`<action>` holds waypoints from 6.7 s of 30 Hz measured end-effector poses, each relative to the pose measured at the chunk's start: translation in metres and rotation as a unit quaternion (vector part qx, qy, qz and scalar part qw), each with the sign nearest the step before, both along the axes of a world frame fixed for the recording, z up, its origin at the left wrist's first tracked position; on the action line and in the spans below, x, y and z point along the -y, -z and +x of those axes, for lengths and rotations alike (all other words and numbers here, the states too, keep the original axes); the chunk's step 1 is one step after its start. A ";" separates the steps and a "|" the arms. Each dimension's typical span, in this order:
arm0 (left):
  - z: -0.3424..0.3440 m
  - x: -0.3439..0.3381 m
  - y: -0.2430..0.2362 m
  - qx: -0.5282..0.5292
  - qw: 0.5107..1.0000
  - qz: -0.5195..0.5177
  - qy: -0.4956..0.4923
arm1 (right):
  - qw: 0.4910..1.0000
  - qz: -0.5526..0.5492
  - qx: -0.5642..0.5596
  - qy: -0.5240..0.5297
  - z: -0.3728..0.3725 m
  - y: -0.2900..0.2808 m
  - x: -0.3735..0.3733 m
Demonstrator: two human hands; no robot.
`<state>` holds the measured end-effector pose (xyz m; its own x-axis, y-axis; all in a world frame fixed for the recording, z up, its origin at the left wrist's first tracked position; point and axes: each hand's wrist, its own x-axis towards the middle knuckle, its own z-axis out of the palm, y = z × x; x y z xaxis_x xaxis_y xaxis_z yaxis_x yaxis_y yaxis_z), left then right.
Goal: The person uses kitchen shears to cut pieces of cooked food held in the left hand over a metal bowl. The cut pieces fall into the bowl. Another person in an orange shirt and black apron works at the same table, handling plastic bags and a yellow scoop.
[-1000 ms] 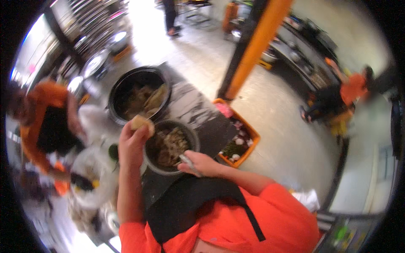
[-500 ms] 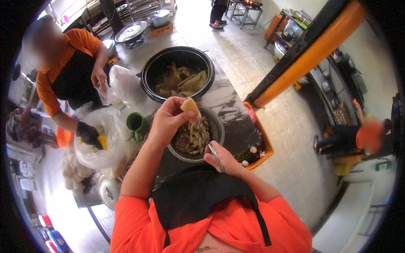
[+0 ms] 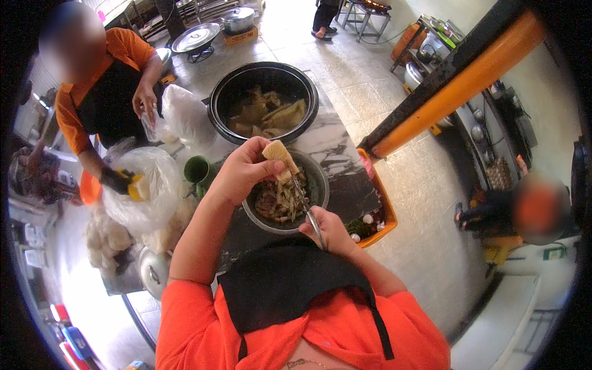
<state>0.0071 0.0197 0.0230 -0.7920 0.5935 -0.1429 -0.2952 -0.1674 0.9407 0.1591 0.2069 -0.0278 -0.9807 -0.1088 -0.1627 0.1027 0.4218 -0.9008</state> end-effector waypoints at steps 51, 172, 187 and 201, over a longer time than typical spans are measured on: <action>0.005 -0.004 0.010 -0.044 0.996 0.010 -0.081 | 0.997 0.062 -0.033 -0.028 -0.001 0.006 0.002; 0.011 0.007 0.017 -0.100 0.966 -0.175 0.165 | 0.999 -0.038 0.032 -0.013 -0.003 0.006 -0.005; -0.012 -0.048 0.088 -0.401 0.666 -0.524 0.348 | 0.884 -0.357 0.298 0.043 -0.021 0.027 -0.032; -0.250 -0.054 0.103 -0.336 0.631 -0.693 0.096 | 0.925 -0.252 0.284 0.022 -0.025 0.024 -0.033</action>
